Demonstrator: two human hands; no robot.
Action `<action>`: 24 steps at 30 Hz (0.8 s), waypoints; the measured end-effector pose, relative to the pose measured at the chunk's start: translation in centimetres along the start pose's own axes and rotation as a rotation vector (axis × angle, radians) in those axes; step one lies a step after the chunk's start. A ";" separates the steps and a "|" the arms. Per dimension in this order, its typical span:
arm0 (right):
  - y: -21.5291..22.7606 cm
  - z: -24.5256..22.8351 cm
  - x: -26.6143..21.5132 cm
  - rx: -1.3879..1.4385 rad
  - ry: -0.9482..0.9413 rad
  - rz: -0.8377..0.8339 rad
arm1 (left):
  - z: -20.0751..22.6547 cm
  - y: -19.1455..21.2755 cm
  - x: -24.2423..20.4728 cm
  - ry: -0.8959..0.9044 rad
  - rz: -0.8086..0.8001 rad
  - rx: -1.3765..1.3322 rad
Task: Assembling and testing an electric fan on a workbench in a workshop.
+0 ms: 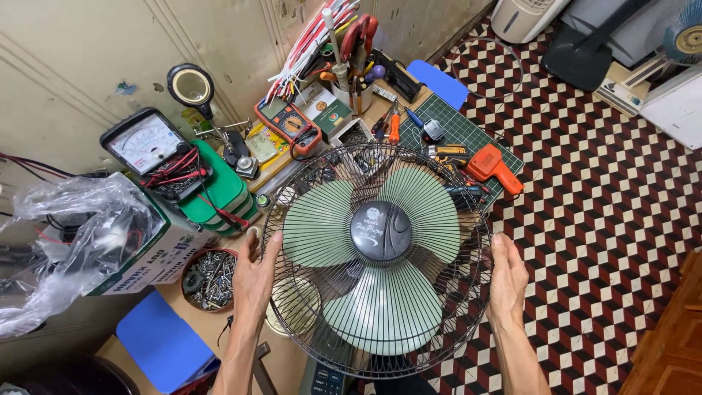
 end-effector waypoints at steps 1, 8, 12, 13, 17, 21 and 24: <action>-0.2 0.0 0.4 -0.006 0.003 -0.033 | -0.2 -0.5 1.1 -0.043 -0.057 -0.069; -1.1 -0.8 -0.1 -0.176 0.021 -0.159 | 0.4 -1.5 0.5 0.089 -0.054 0.035; -1.3 -1.6 -0.7 -0.194 0.033 -0.123 | 0.8 -1.5 0.1 0.051 -0.044 0.074; -1.2 -1.7 -0.8 -0.200 0.025 -0.103 | 0.9 -1.5 0.1 0.027 -0.049 0.074; -1.2 -2.1 -1.2 -0.155 0.070 -0.082 | 1.1 -1.6 -0.4 0.030 -0.047 0.055; -1.1 -2.0 -1.2 -0.156 0.081 -0.067 | 1.4 -1.4 -0.9 0.040 -0.023 0.074; -0.9 -2.1 -1.4 -0.169 0.063 -0.054 | 0.9 -1.4 -0.8 0.042 -0.024 0.074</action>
Point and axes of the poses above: each hand's wrist, its own x-axis towards the middle knuckle, its own y-axis out of the back of the hand, z = x × y, the point moved 7 cm from there along x, towards the middle knuckle, and after that the axes turned 9 degrees about -x, right-handed, at the moved point
